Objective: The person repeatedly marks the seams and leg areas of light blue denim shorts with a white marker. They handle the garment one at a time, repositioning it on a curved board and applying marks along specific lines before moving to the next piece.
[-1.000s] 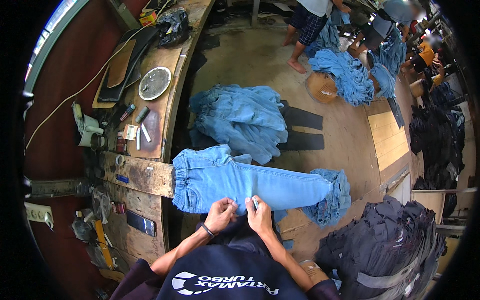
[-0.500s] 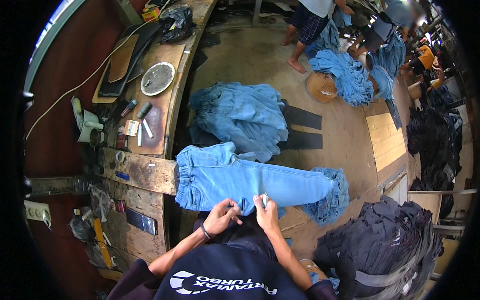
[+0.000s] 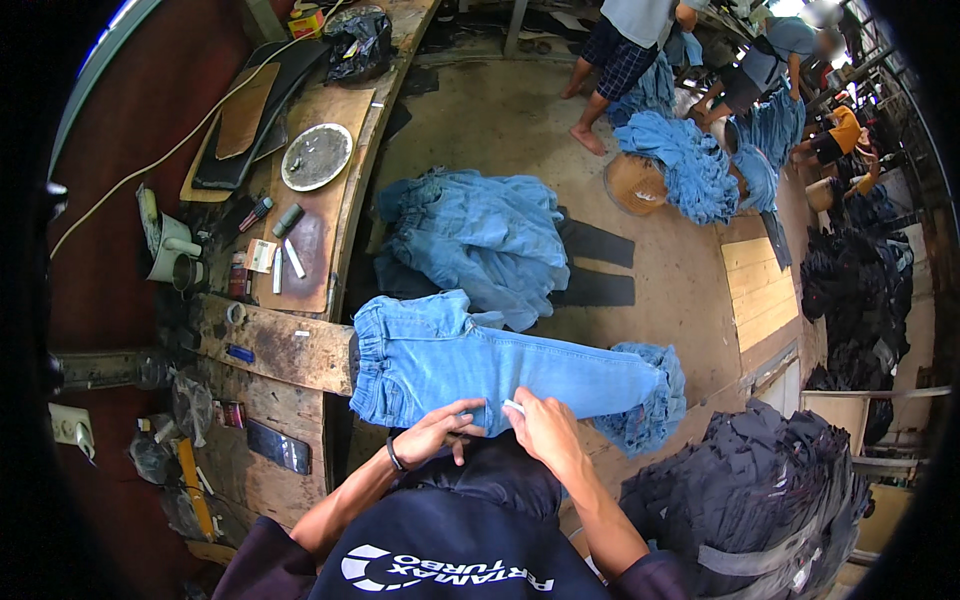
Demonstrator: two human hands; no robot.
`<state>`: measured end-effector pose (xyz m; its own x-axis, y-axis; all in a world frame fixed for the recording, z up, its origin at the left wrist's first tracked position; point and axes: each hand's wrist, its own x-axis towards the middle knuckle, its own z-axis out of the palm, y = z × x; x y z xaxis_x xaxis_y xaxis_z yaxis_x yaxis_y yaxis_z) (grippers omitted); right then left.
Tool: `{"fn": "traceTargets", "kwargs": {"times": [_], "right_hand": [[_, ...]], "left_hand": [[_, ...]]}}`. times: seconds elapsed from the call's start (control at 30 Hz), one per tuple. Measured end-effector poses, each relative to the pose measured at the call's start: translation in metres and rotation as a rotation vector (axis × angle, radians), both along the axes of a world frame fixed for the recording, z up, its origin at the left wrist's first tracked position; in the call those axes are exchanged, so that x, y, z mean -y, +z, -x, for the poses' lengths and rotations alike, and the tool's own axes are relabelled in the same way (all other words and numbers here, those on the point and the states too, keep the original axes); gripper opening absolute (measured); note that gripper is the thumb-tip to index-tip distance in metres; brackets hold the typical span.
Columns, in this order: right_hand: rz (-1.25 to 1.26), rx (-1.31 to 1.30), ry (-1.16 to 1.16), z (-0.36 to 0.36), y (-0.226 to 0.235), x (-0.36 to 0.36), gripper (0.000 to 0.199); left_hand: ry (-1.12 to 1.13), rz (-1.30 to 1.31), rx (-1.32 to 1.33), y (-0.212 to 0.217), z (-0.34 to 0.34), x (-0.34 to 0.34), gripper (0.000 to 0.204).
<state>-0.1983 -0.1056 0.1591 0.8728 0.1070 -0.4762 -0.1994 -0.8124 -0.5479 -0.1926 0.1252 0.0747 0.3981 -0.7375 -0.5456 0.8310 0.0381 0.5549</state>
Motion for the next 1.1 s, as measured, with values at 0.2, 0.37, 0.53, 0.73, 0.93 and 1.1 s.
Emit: {"fn": "traceTargets", "kwargs": {"times": [0.2,0.37,0.53,0.73,0.93,1.1], "right_hand": [[0.051,0.086,-0.125,-0.002,-0.031,0.037,0.033],[0.163,0.445,-0.602,-0.003,-0.076,0.186,0.042],[0.15,0.243,-0.557,0.027,-0.135,0.255,0.054],[0.133,0.601,-0.857,0.056,-0.155,0.336,0.058],[0.492,0.687,-1.241,0.113,-0.133,0.543,0.057],[0.81,0.599,-1.229,0.2,-0.041,0.691,0.052]], "left_hand": [[0.092,-0.174,0.255,0.013,0.003,-0.005,0.05],[0.693,-1.487,1.137,-0.001,-0.011,-0.025,0.047],[0.594,-1.63,0.74,-0.019,-0.047,-0.028,0.06],[0.639,-1.241,0.683,-0.033,-0.018,0.022,0.067],[0.315,-0.564,0.228,-0.07,0.009,0.249,0.061],[0.106,-0.513,0.791,-0.04,-0.029,0.459,0.072]]}}
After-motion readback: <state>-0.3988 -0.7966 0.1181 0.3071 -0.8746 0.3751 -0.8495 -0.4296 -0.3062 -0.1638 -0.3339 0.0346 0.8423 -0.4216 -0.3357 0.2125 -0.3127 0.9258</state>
